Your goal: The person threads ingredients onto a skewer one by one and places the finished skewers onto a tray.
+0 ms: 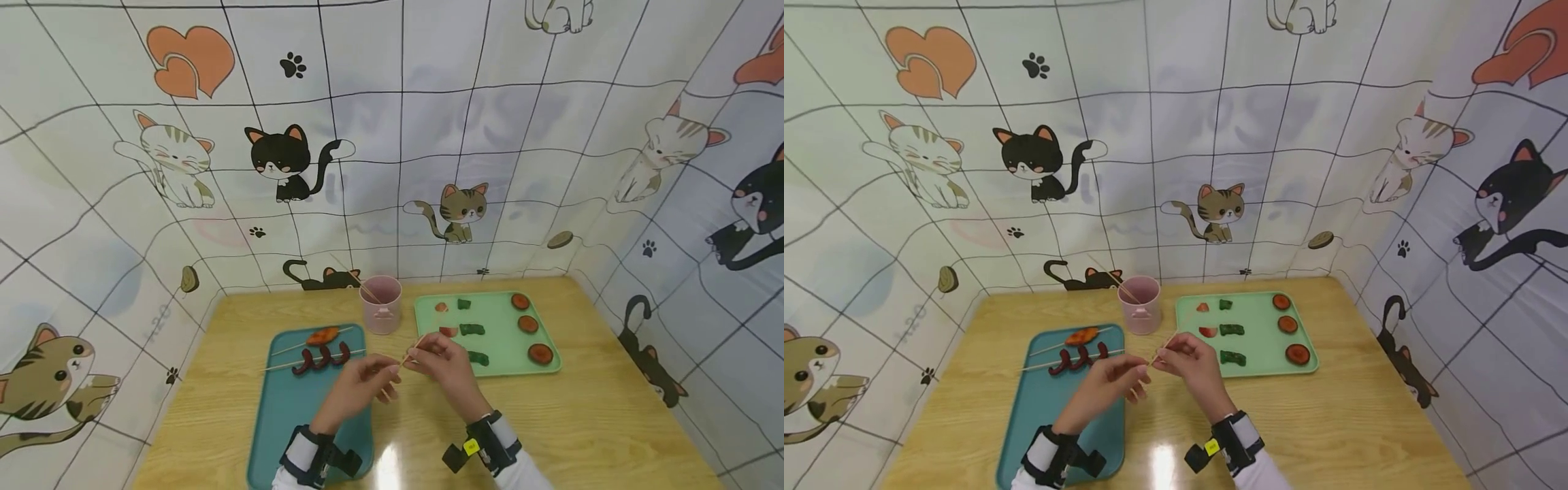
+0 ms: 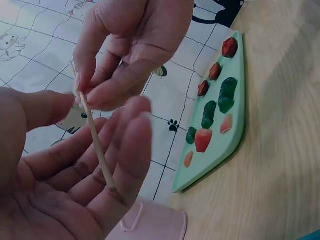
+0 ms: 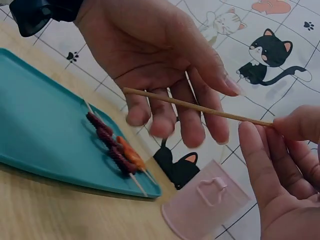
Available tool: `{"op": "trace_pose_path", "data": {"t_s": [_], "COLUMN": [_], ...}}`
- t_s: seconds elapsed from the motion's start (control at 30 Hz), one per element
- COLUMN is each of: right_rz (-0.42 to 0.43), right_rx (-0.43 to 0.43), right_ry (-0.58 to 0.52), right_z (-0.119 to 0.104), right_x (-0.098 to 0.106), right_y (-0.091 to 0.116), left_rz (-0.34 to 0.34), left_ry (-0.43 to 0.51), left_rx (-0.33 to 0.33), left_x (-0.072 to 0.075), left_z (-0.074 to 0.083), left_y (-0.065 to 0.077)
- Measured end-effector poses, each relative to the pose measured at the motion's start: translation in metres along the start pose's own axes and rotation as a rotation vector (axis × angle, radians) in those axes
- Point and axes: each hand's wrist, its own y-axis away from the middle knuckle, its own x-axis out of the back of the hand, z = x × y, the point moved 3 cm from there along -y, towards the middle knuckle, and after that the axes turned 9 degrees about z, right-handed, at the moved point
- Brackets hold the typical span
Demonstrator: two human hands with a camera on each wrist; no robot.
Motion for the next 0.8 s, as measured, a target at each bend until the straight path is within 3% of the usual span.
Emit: {"op": "trace_pose_path", "data": {"t_s": [0.1, 0.33, 0.53, 0.8], "right_rz": [-0.01, -0.016, -0.023, -0.026], "right_rx": [-0.032, -0.045, -0.061, -0.058], "right_ry": [-0.008, -0.034, -0.08, -0.067], "right_z": [0.01, 0.023, 0.031, 0.031], "right_x": [0.0, -0.001, -0.002, -0.006], "right_y": [0.006, 0.015, 0.02, 0.019], "left_rz": [-0.005, -0.001, 0.004, 0.05], "left_ry": [-0.019, -0.131, -0.216, -0.24], "left_rx": [0.011, -0.065, -0.079, -0.11], "left_x": [-0.006, -0.01, -0.01, -0.009], "left_z": [-0.003, -0.007, -0.009, -0.009], "left_y": [0.005, 0.014, 0.021, 0.023]}}
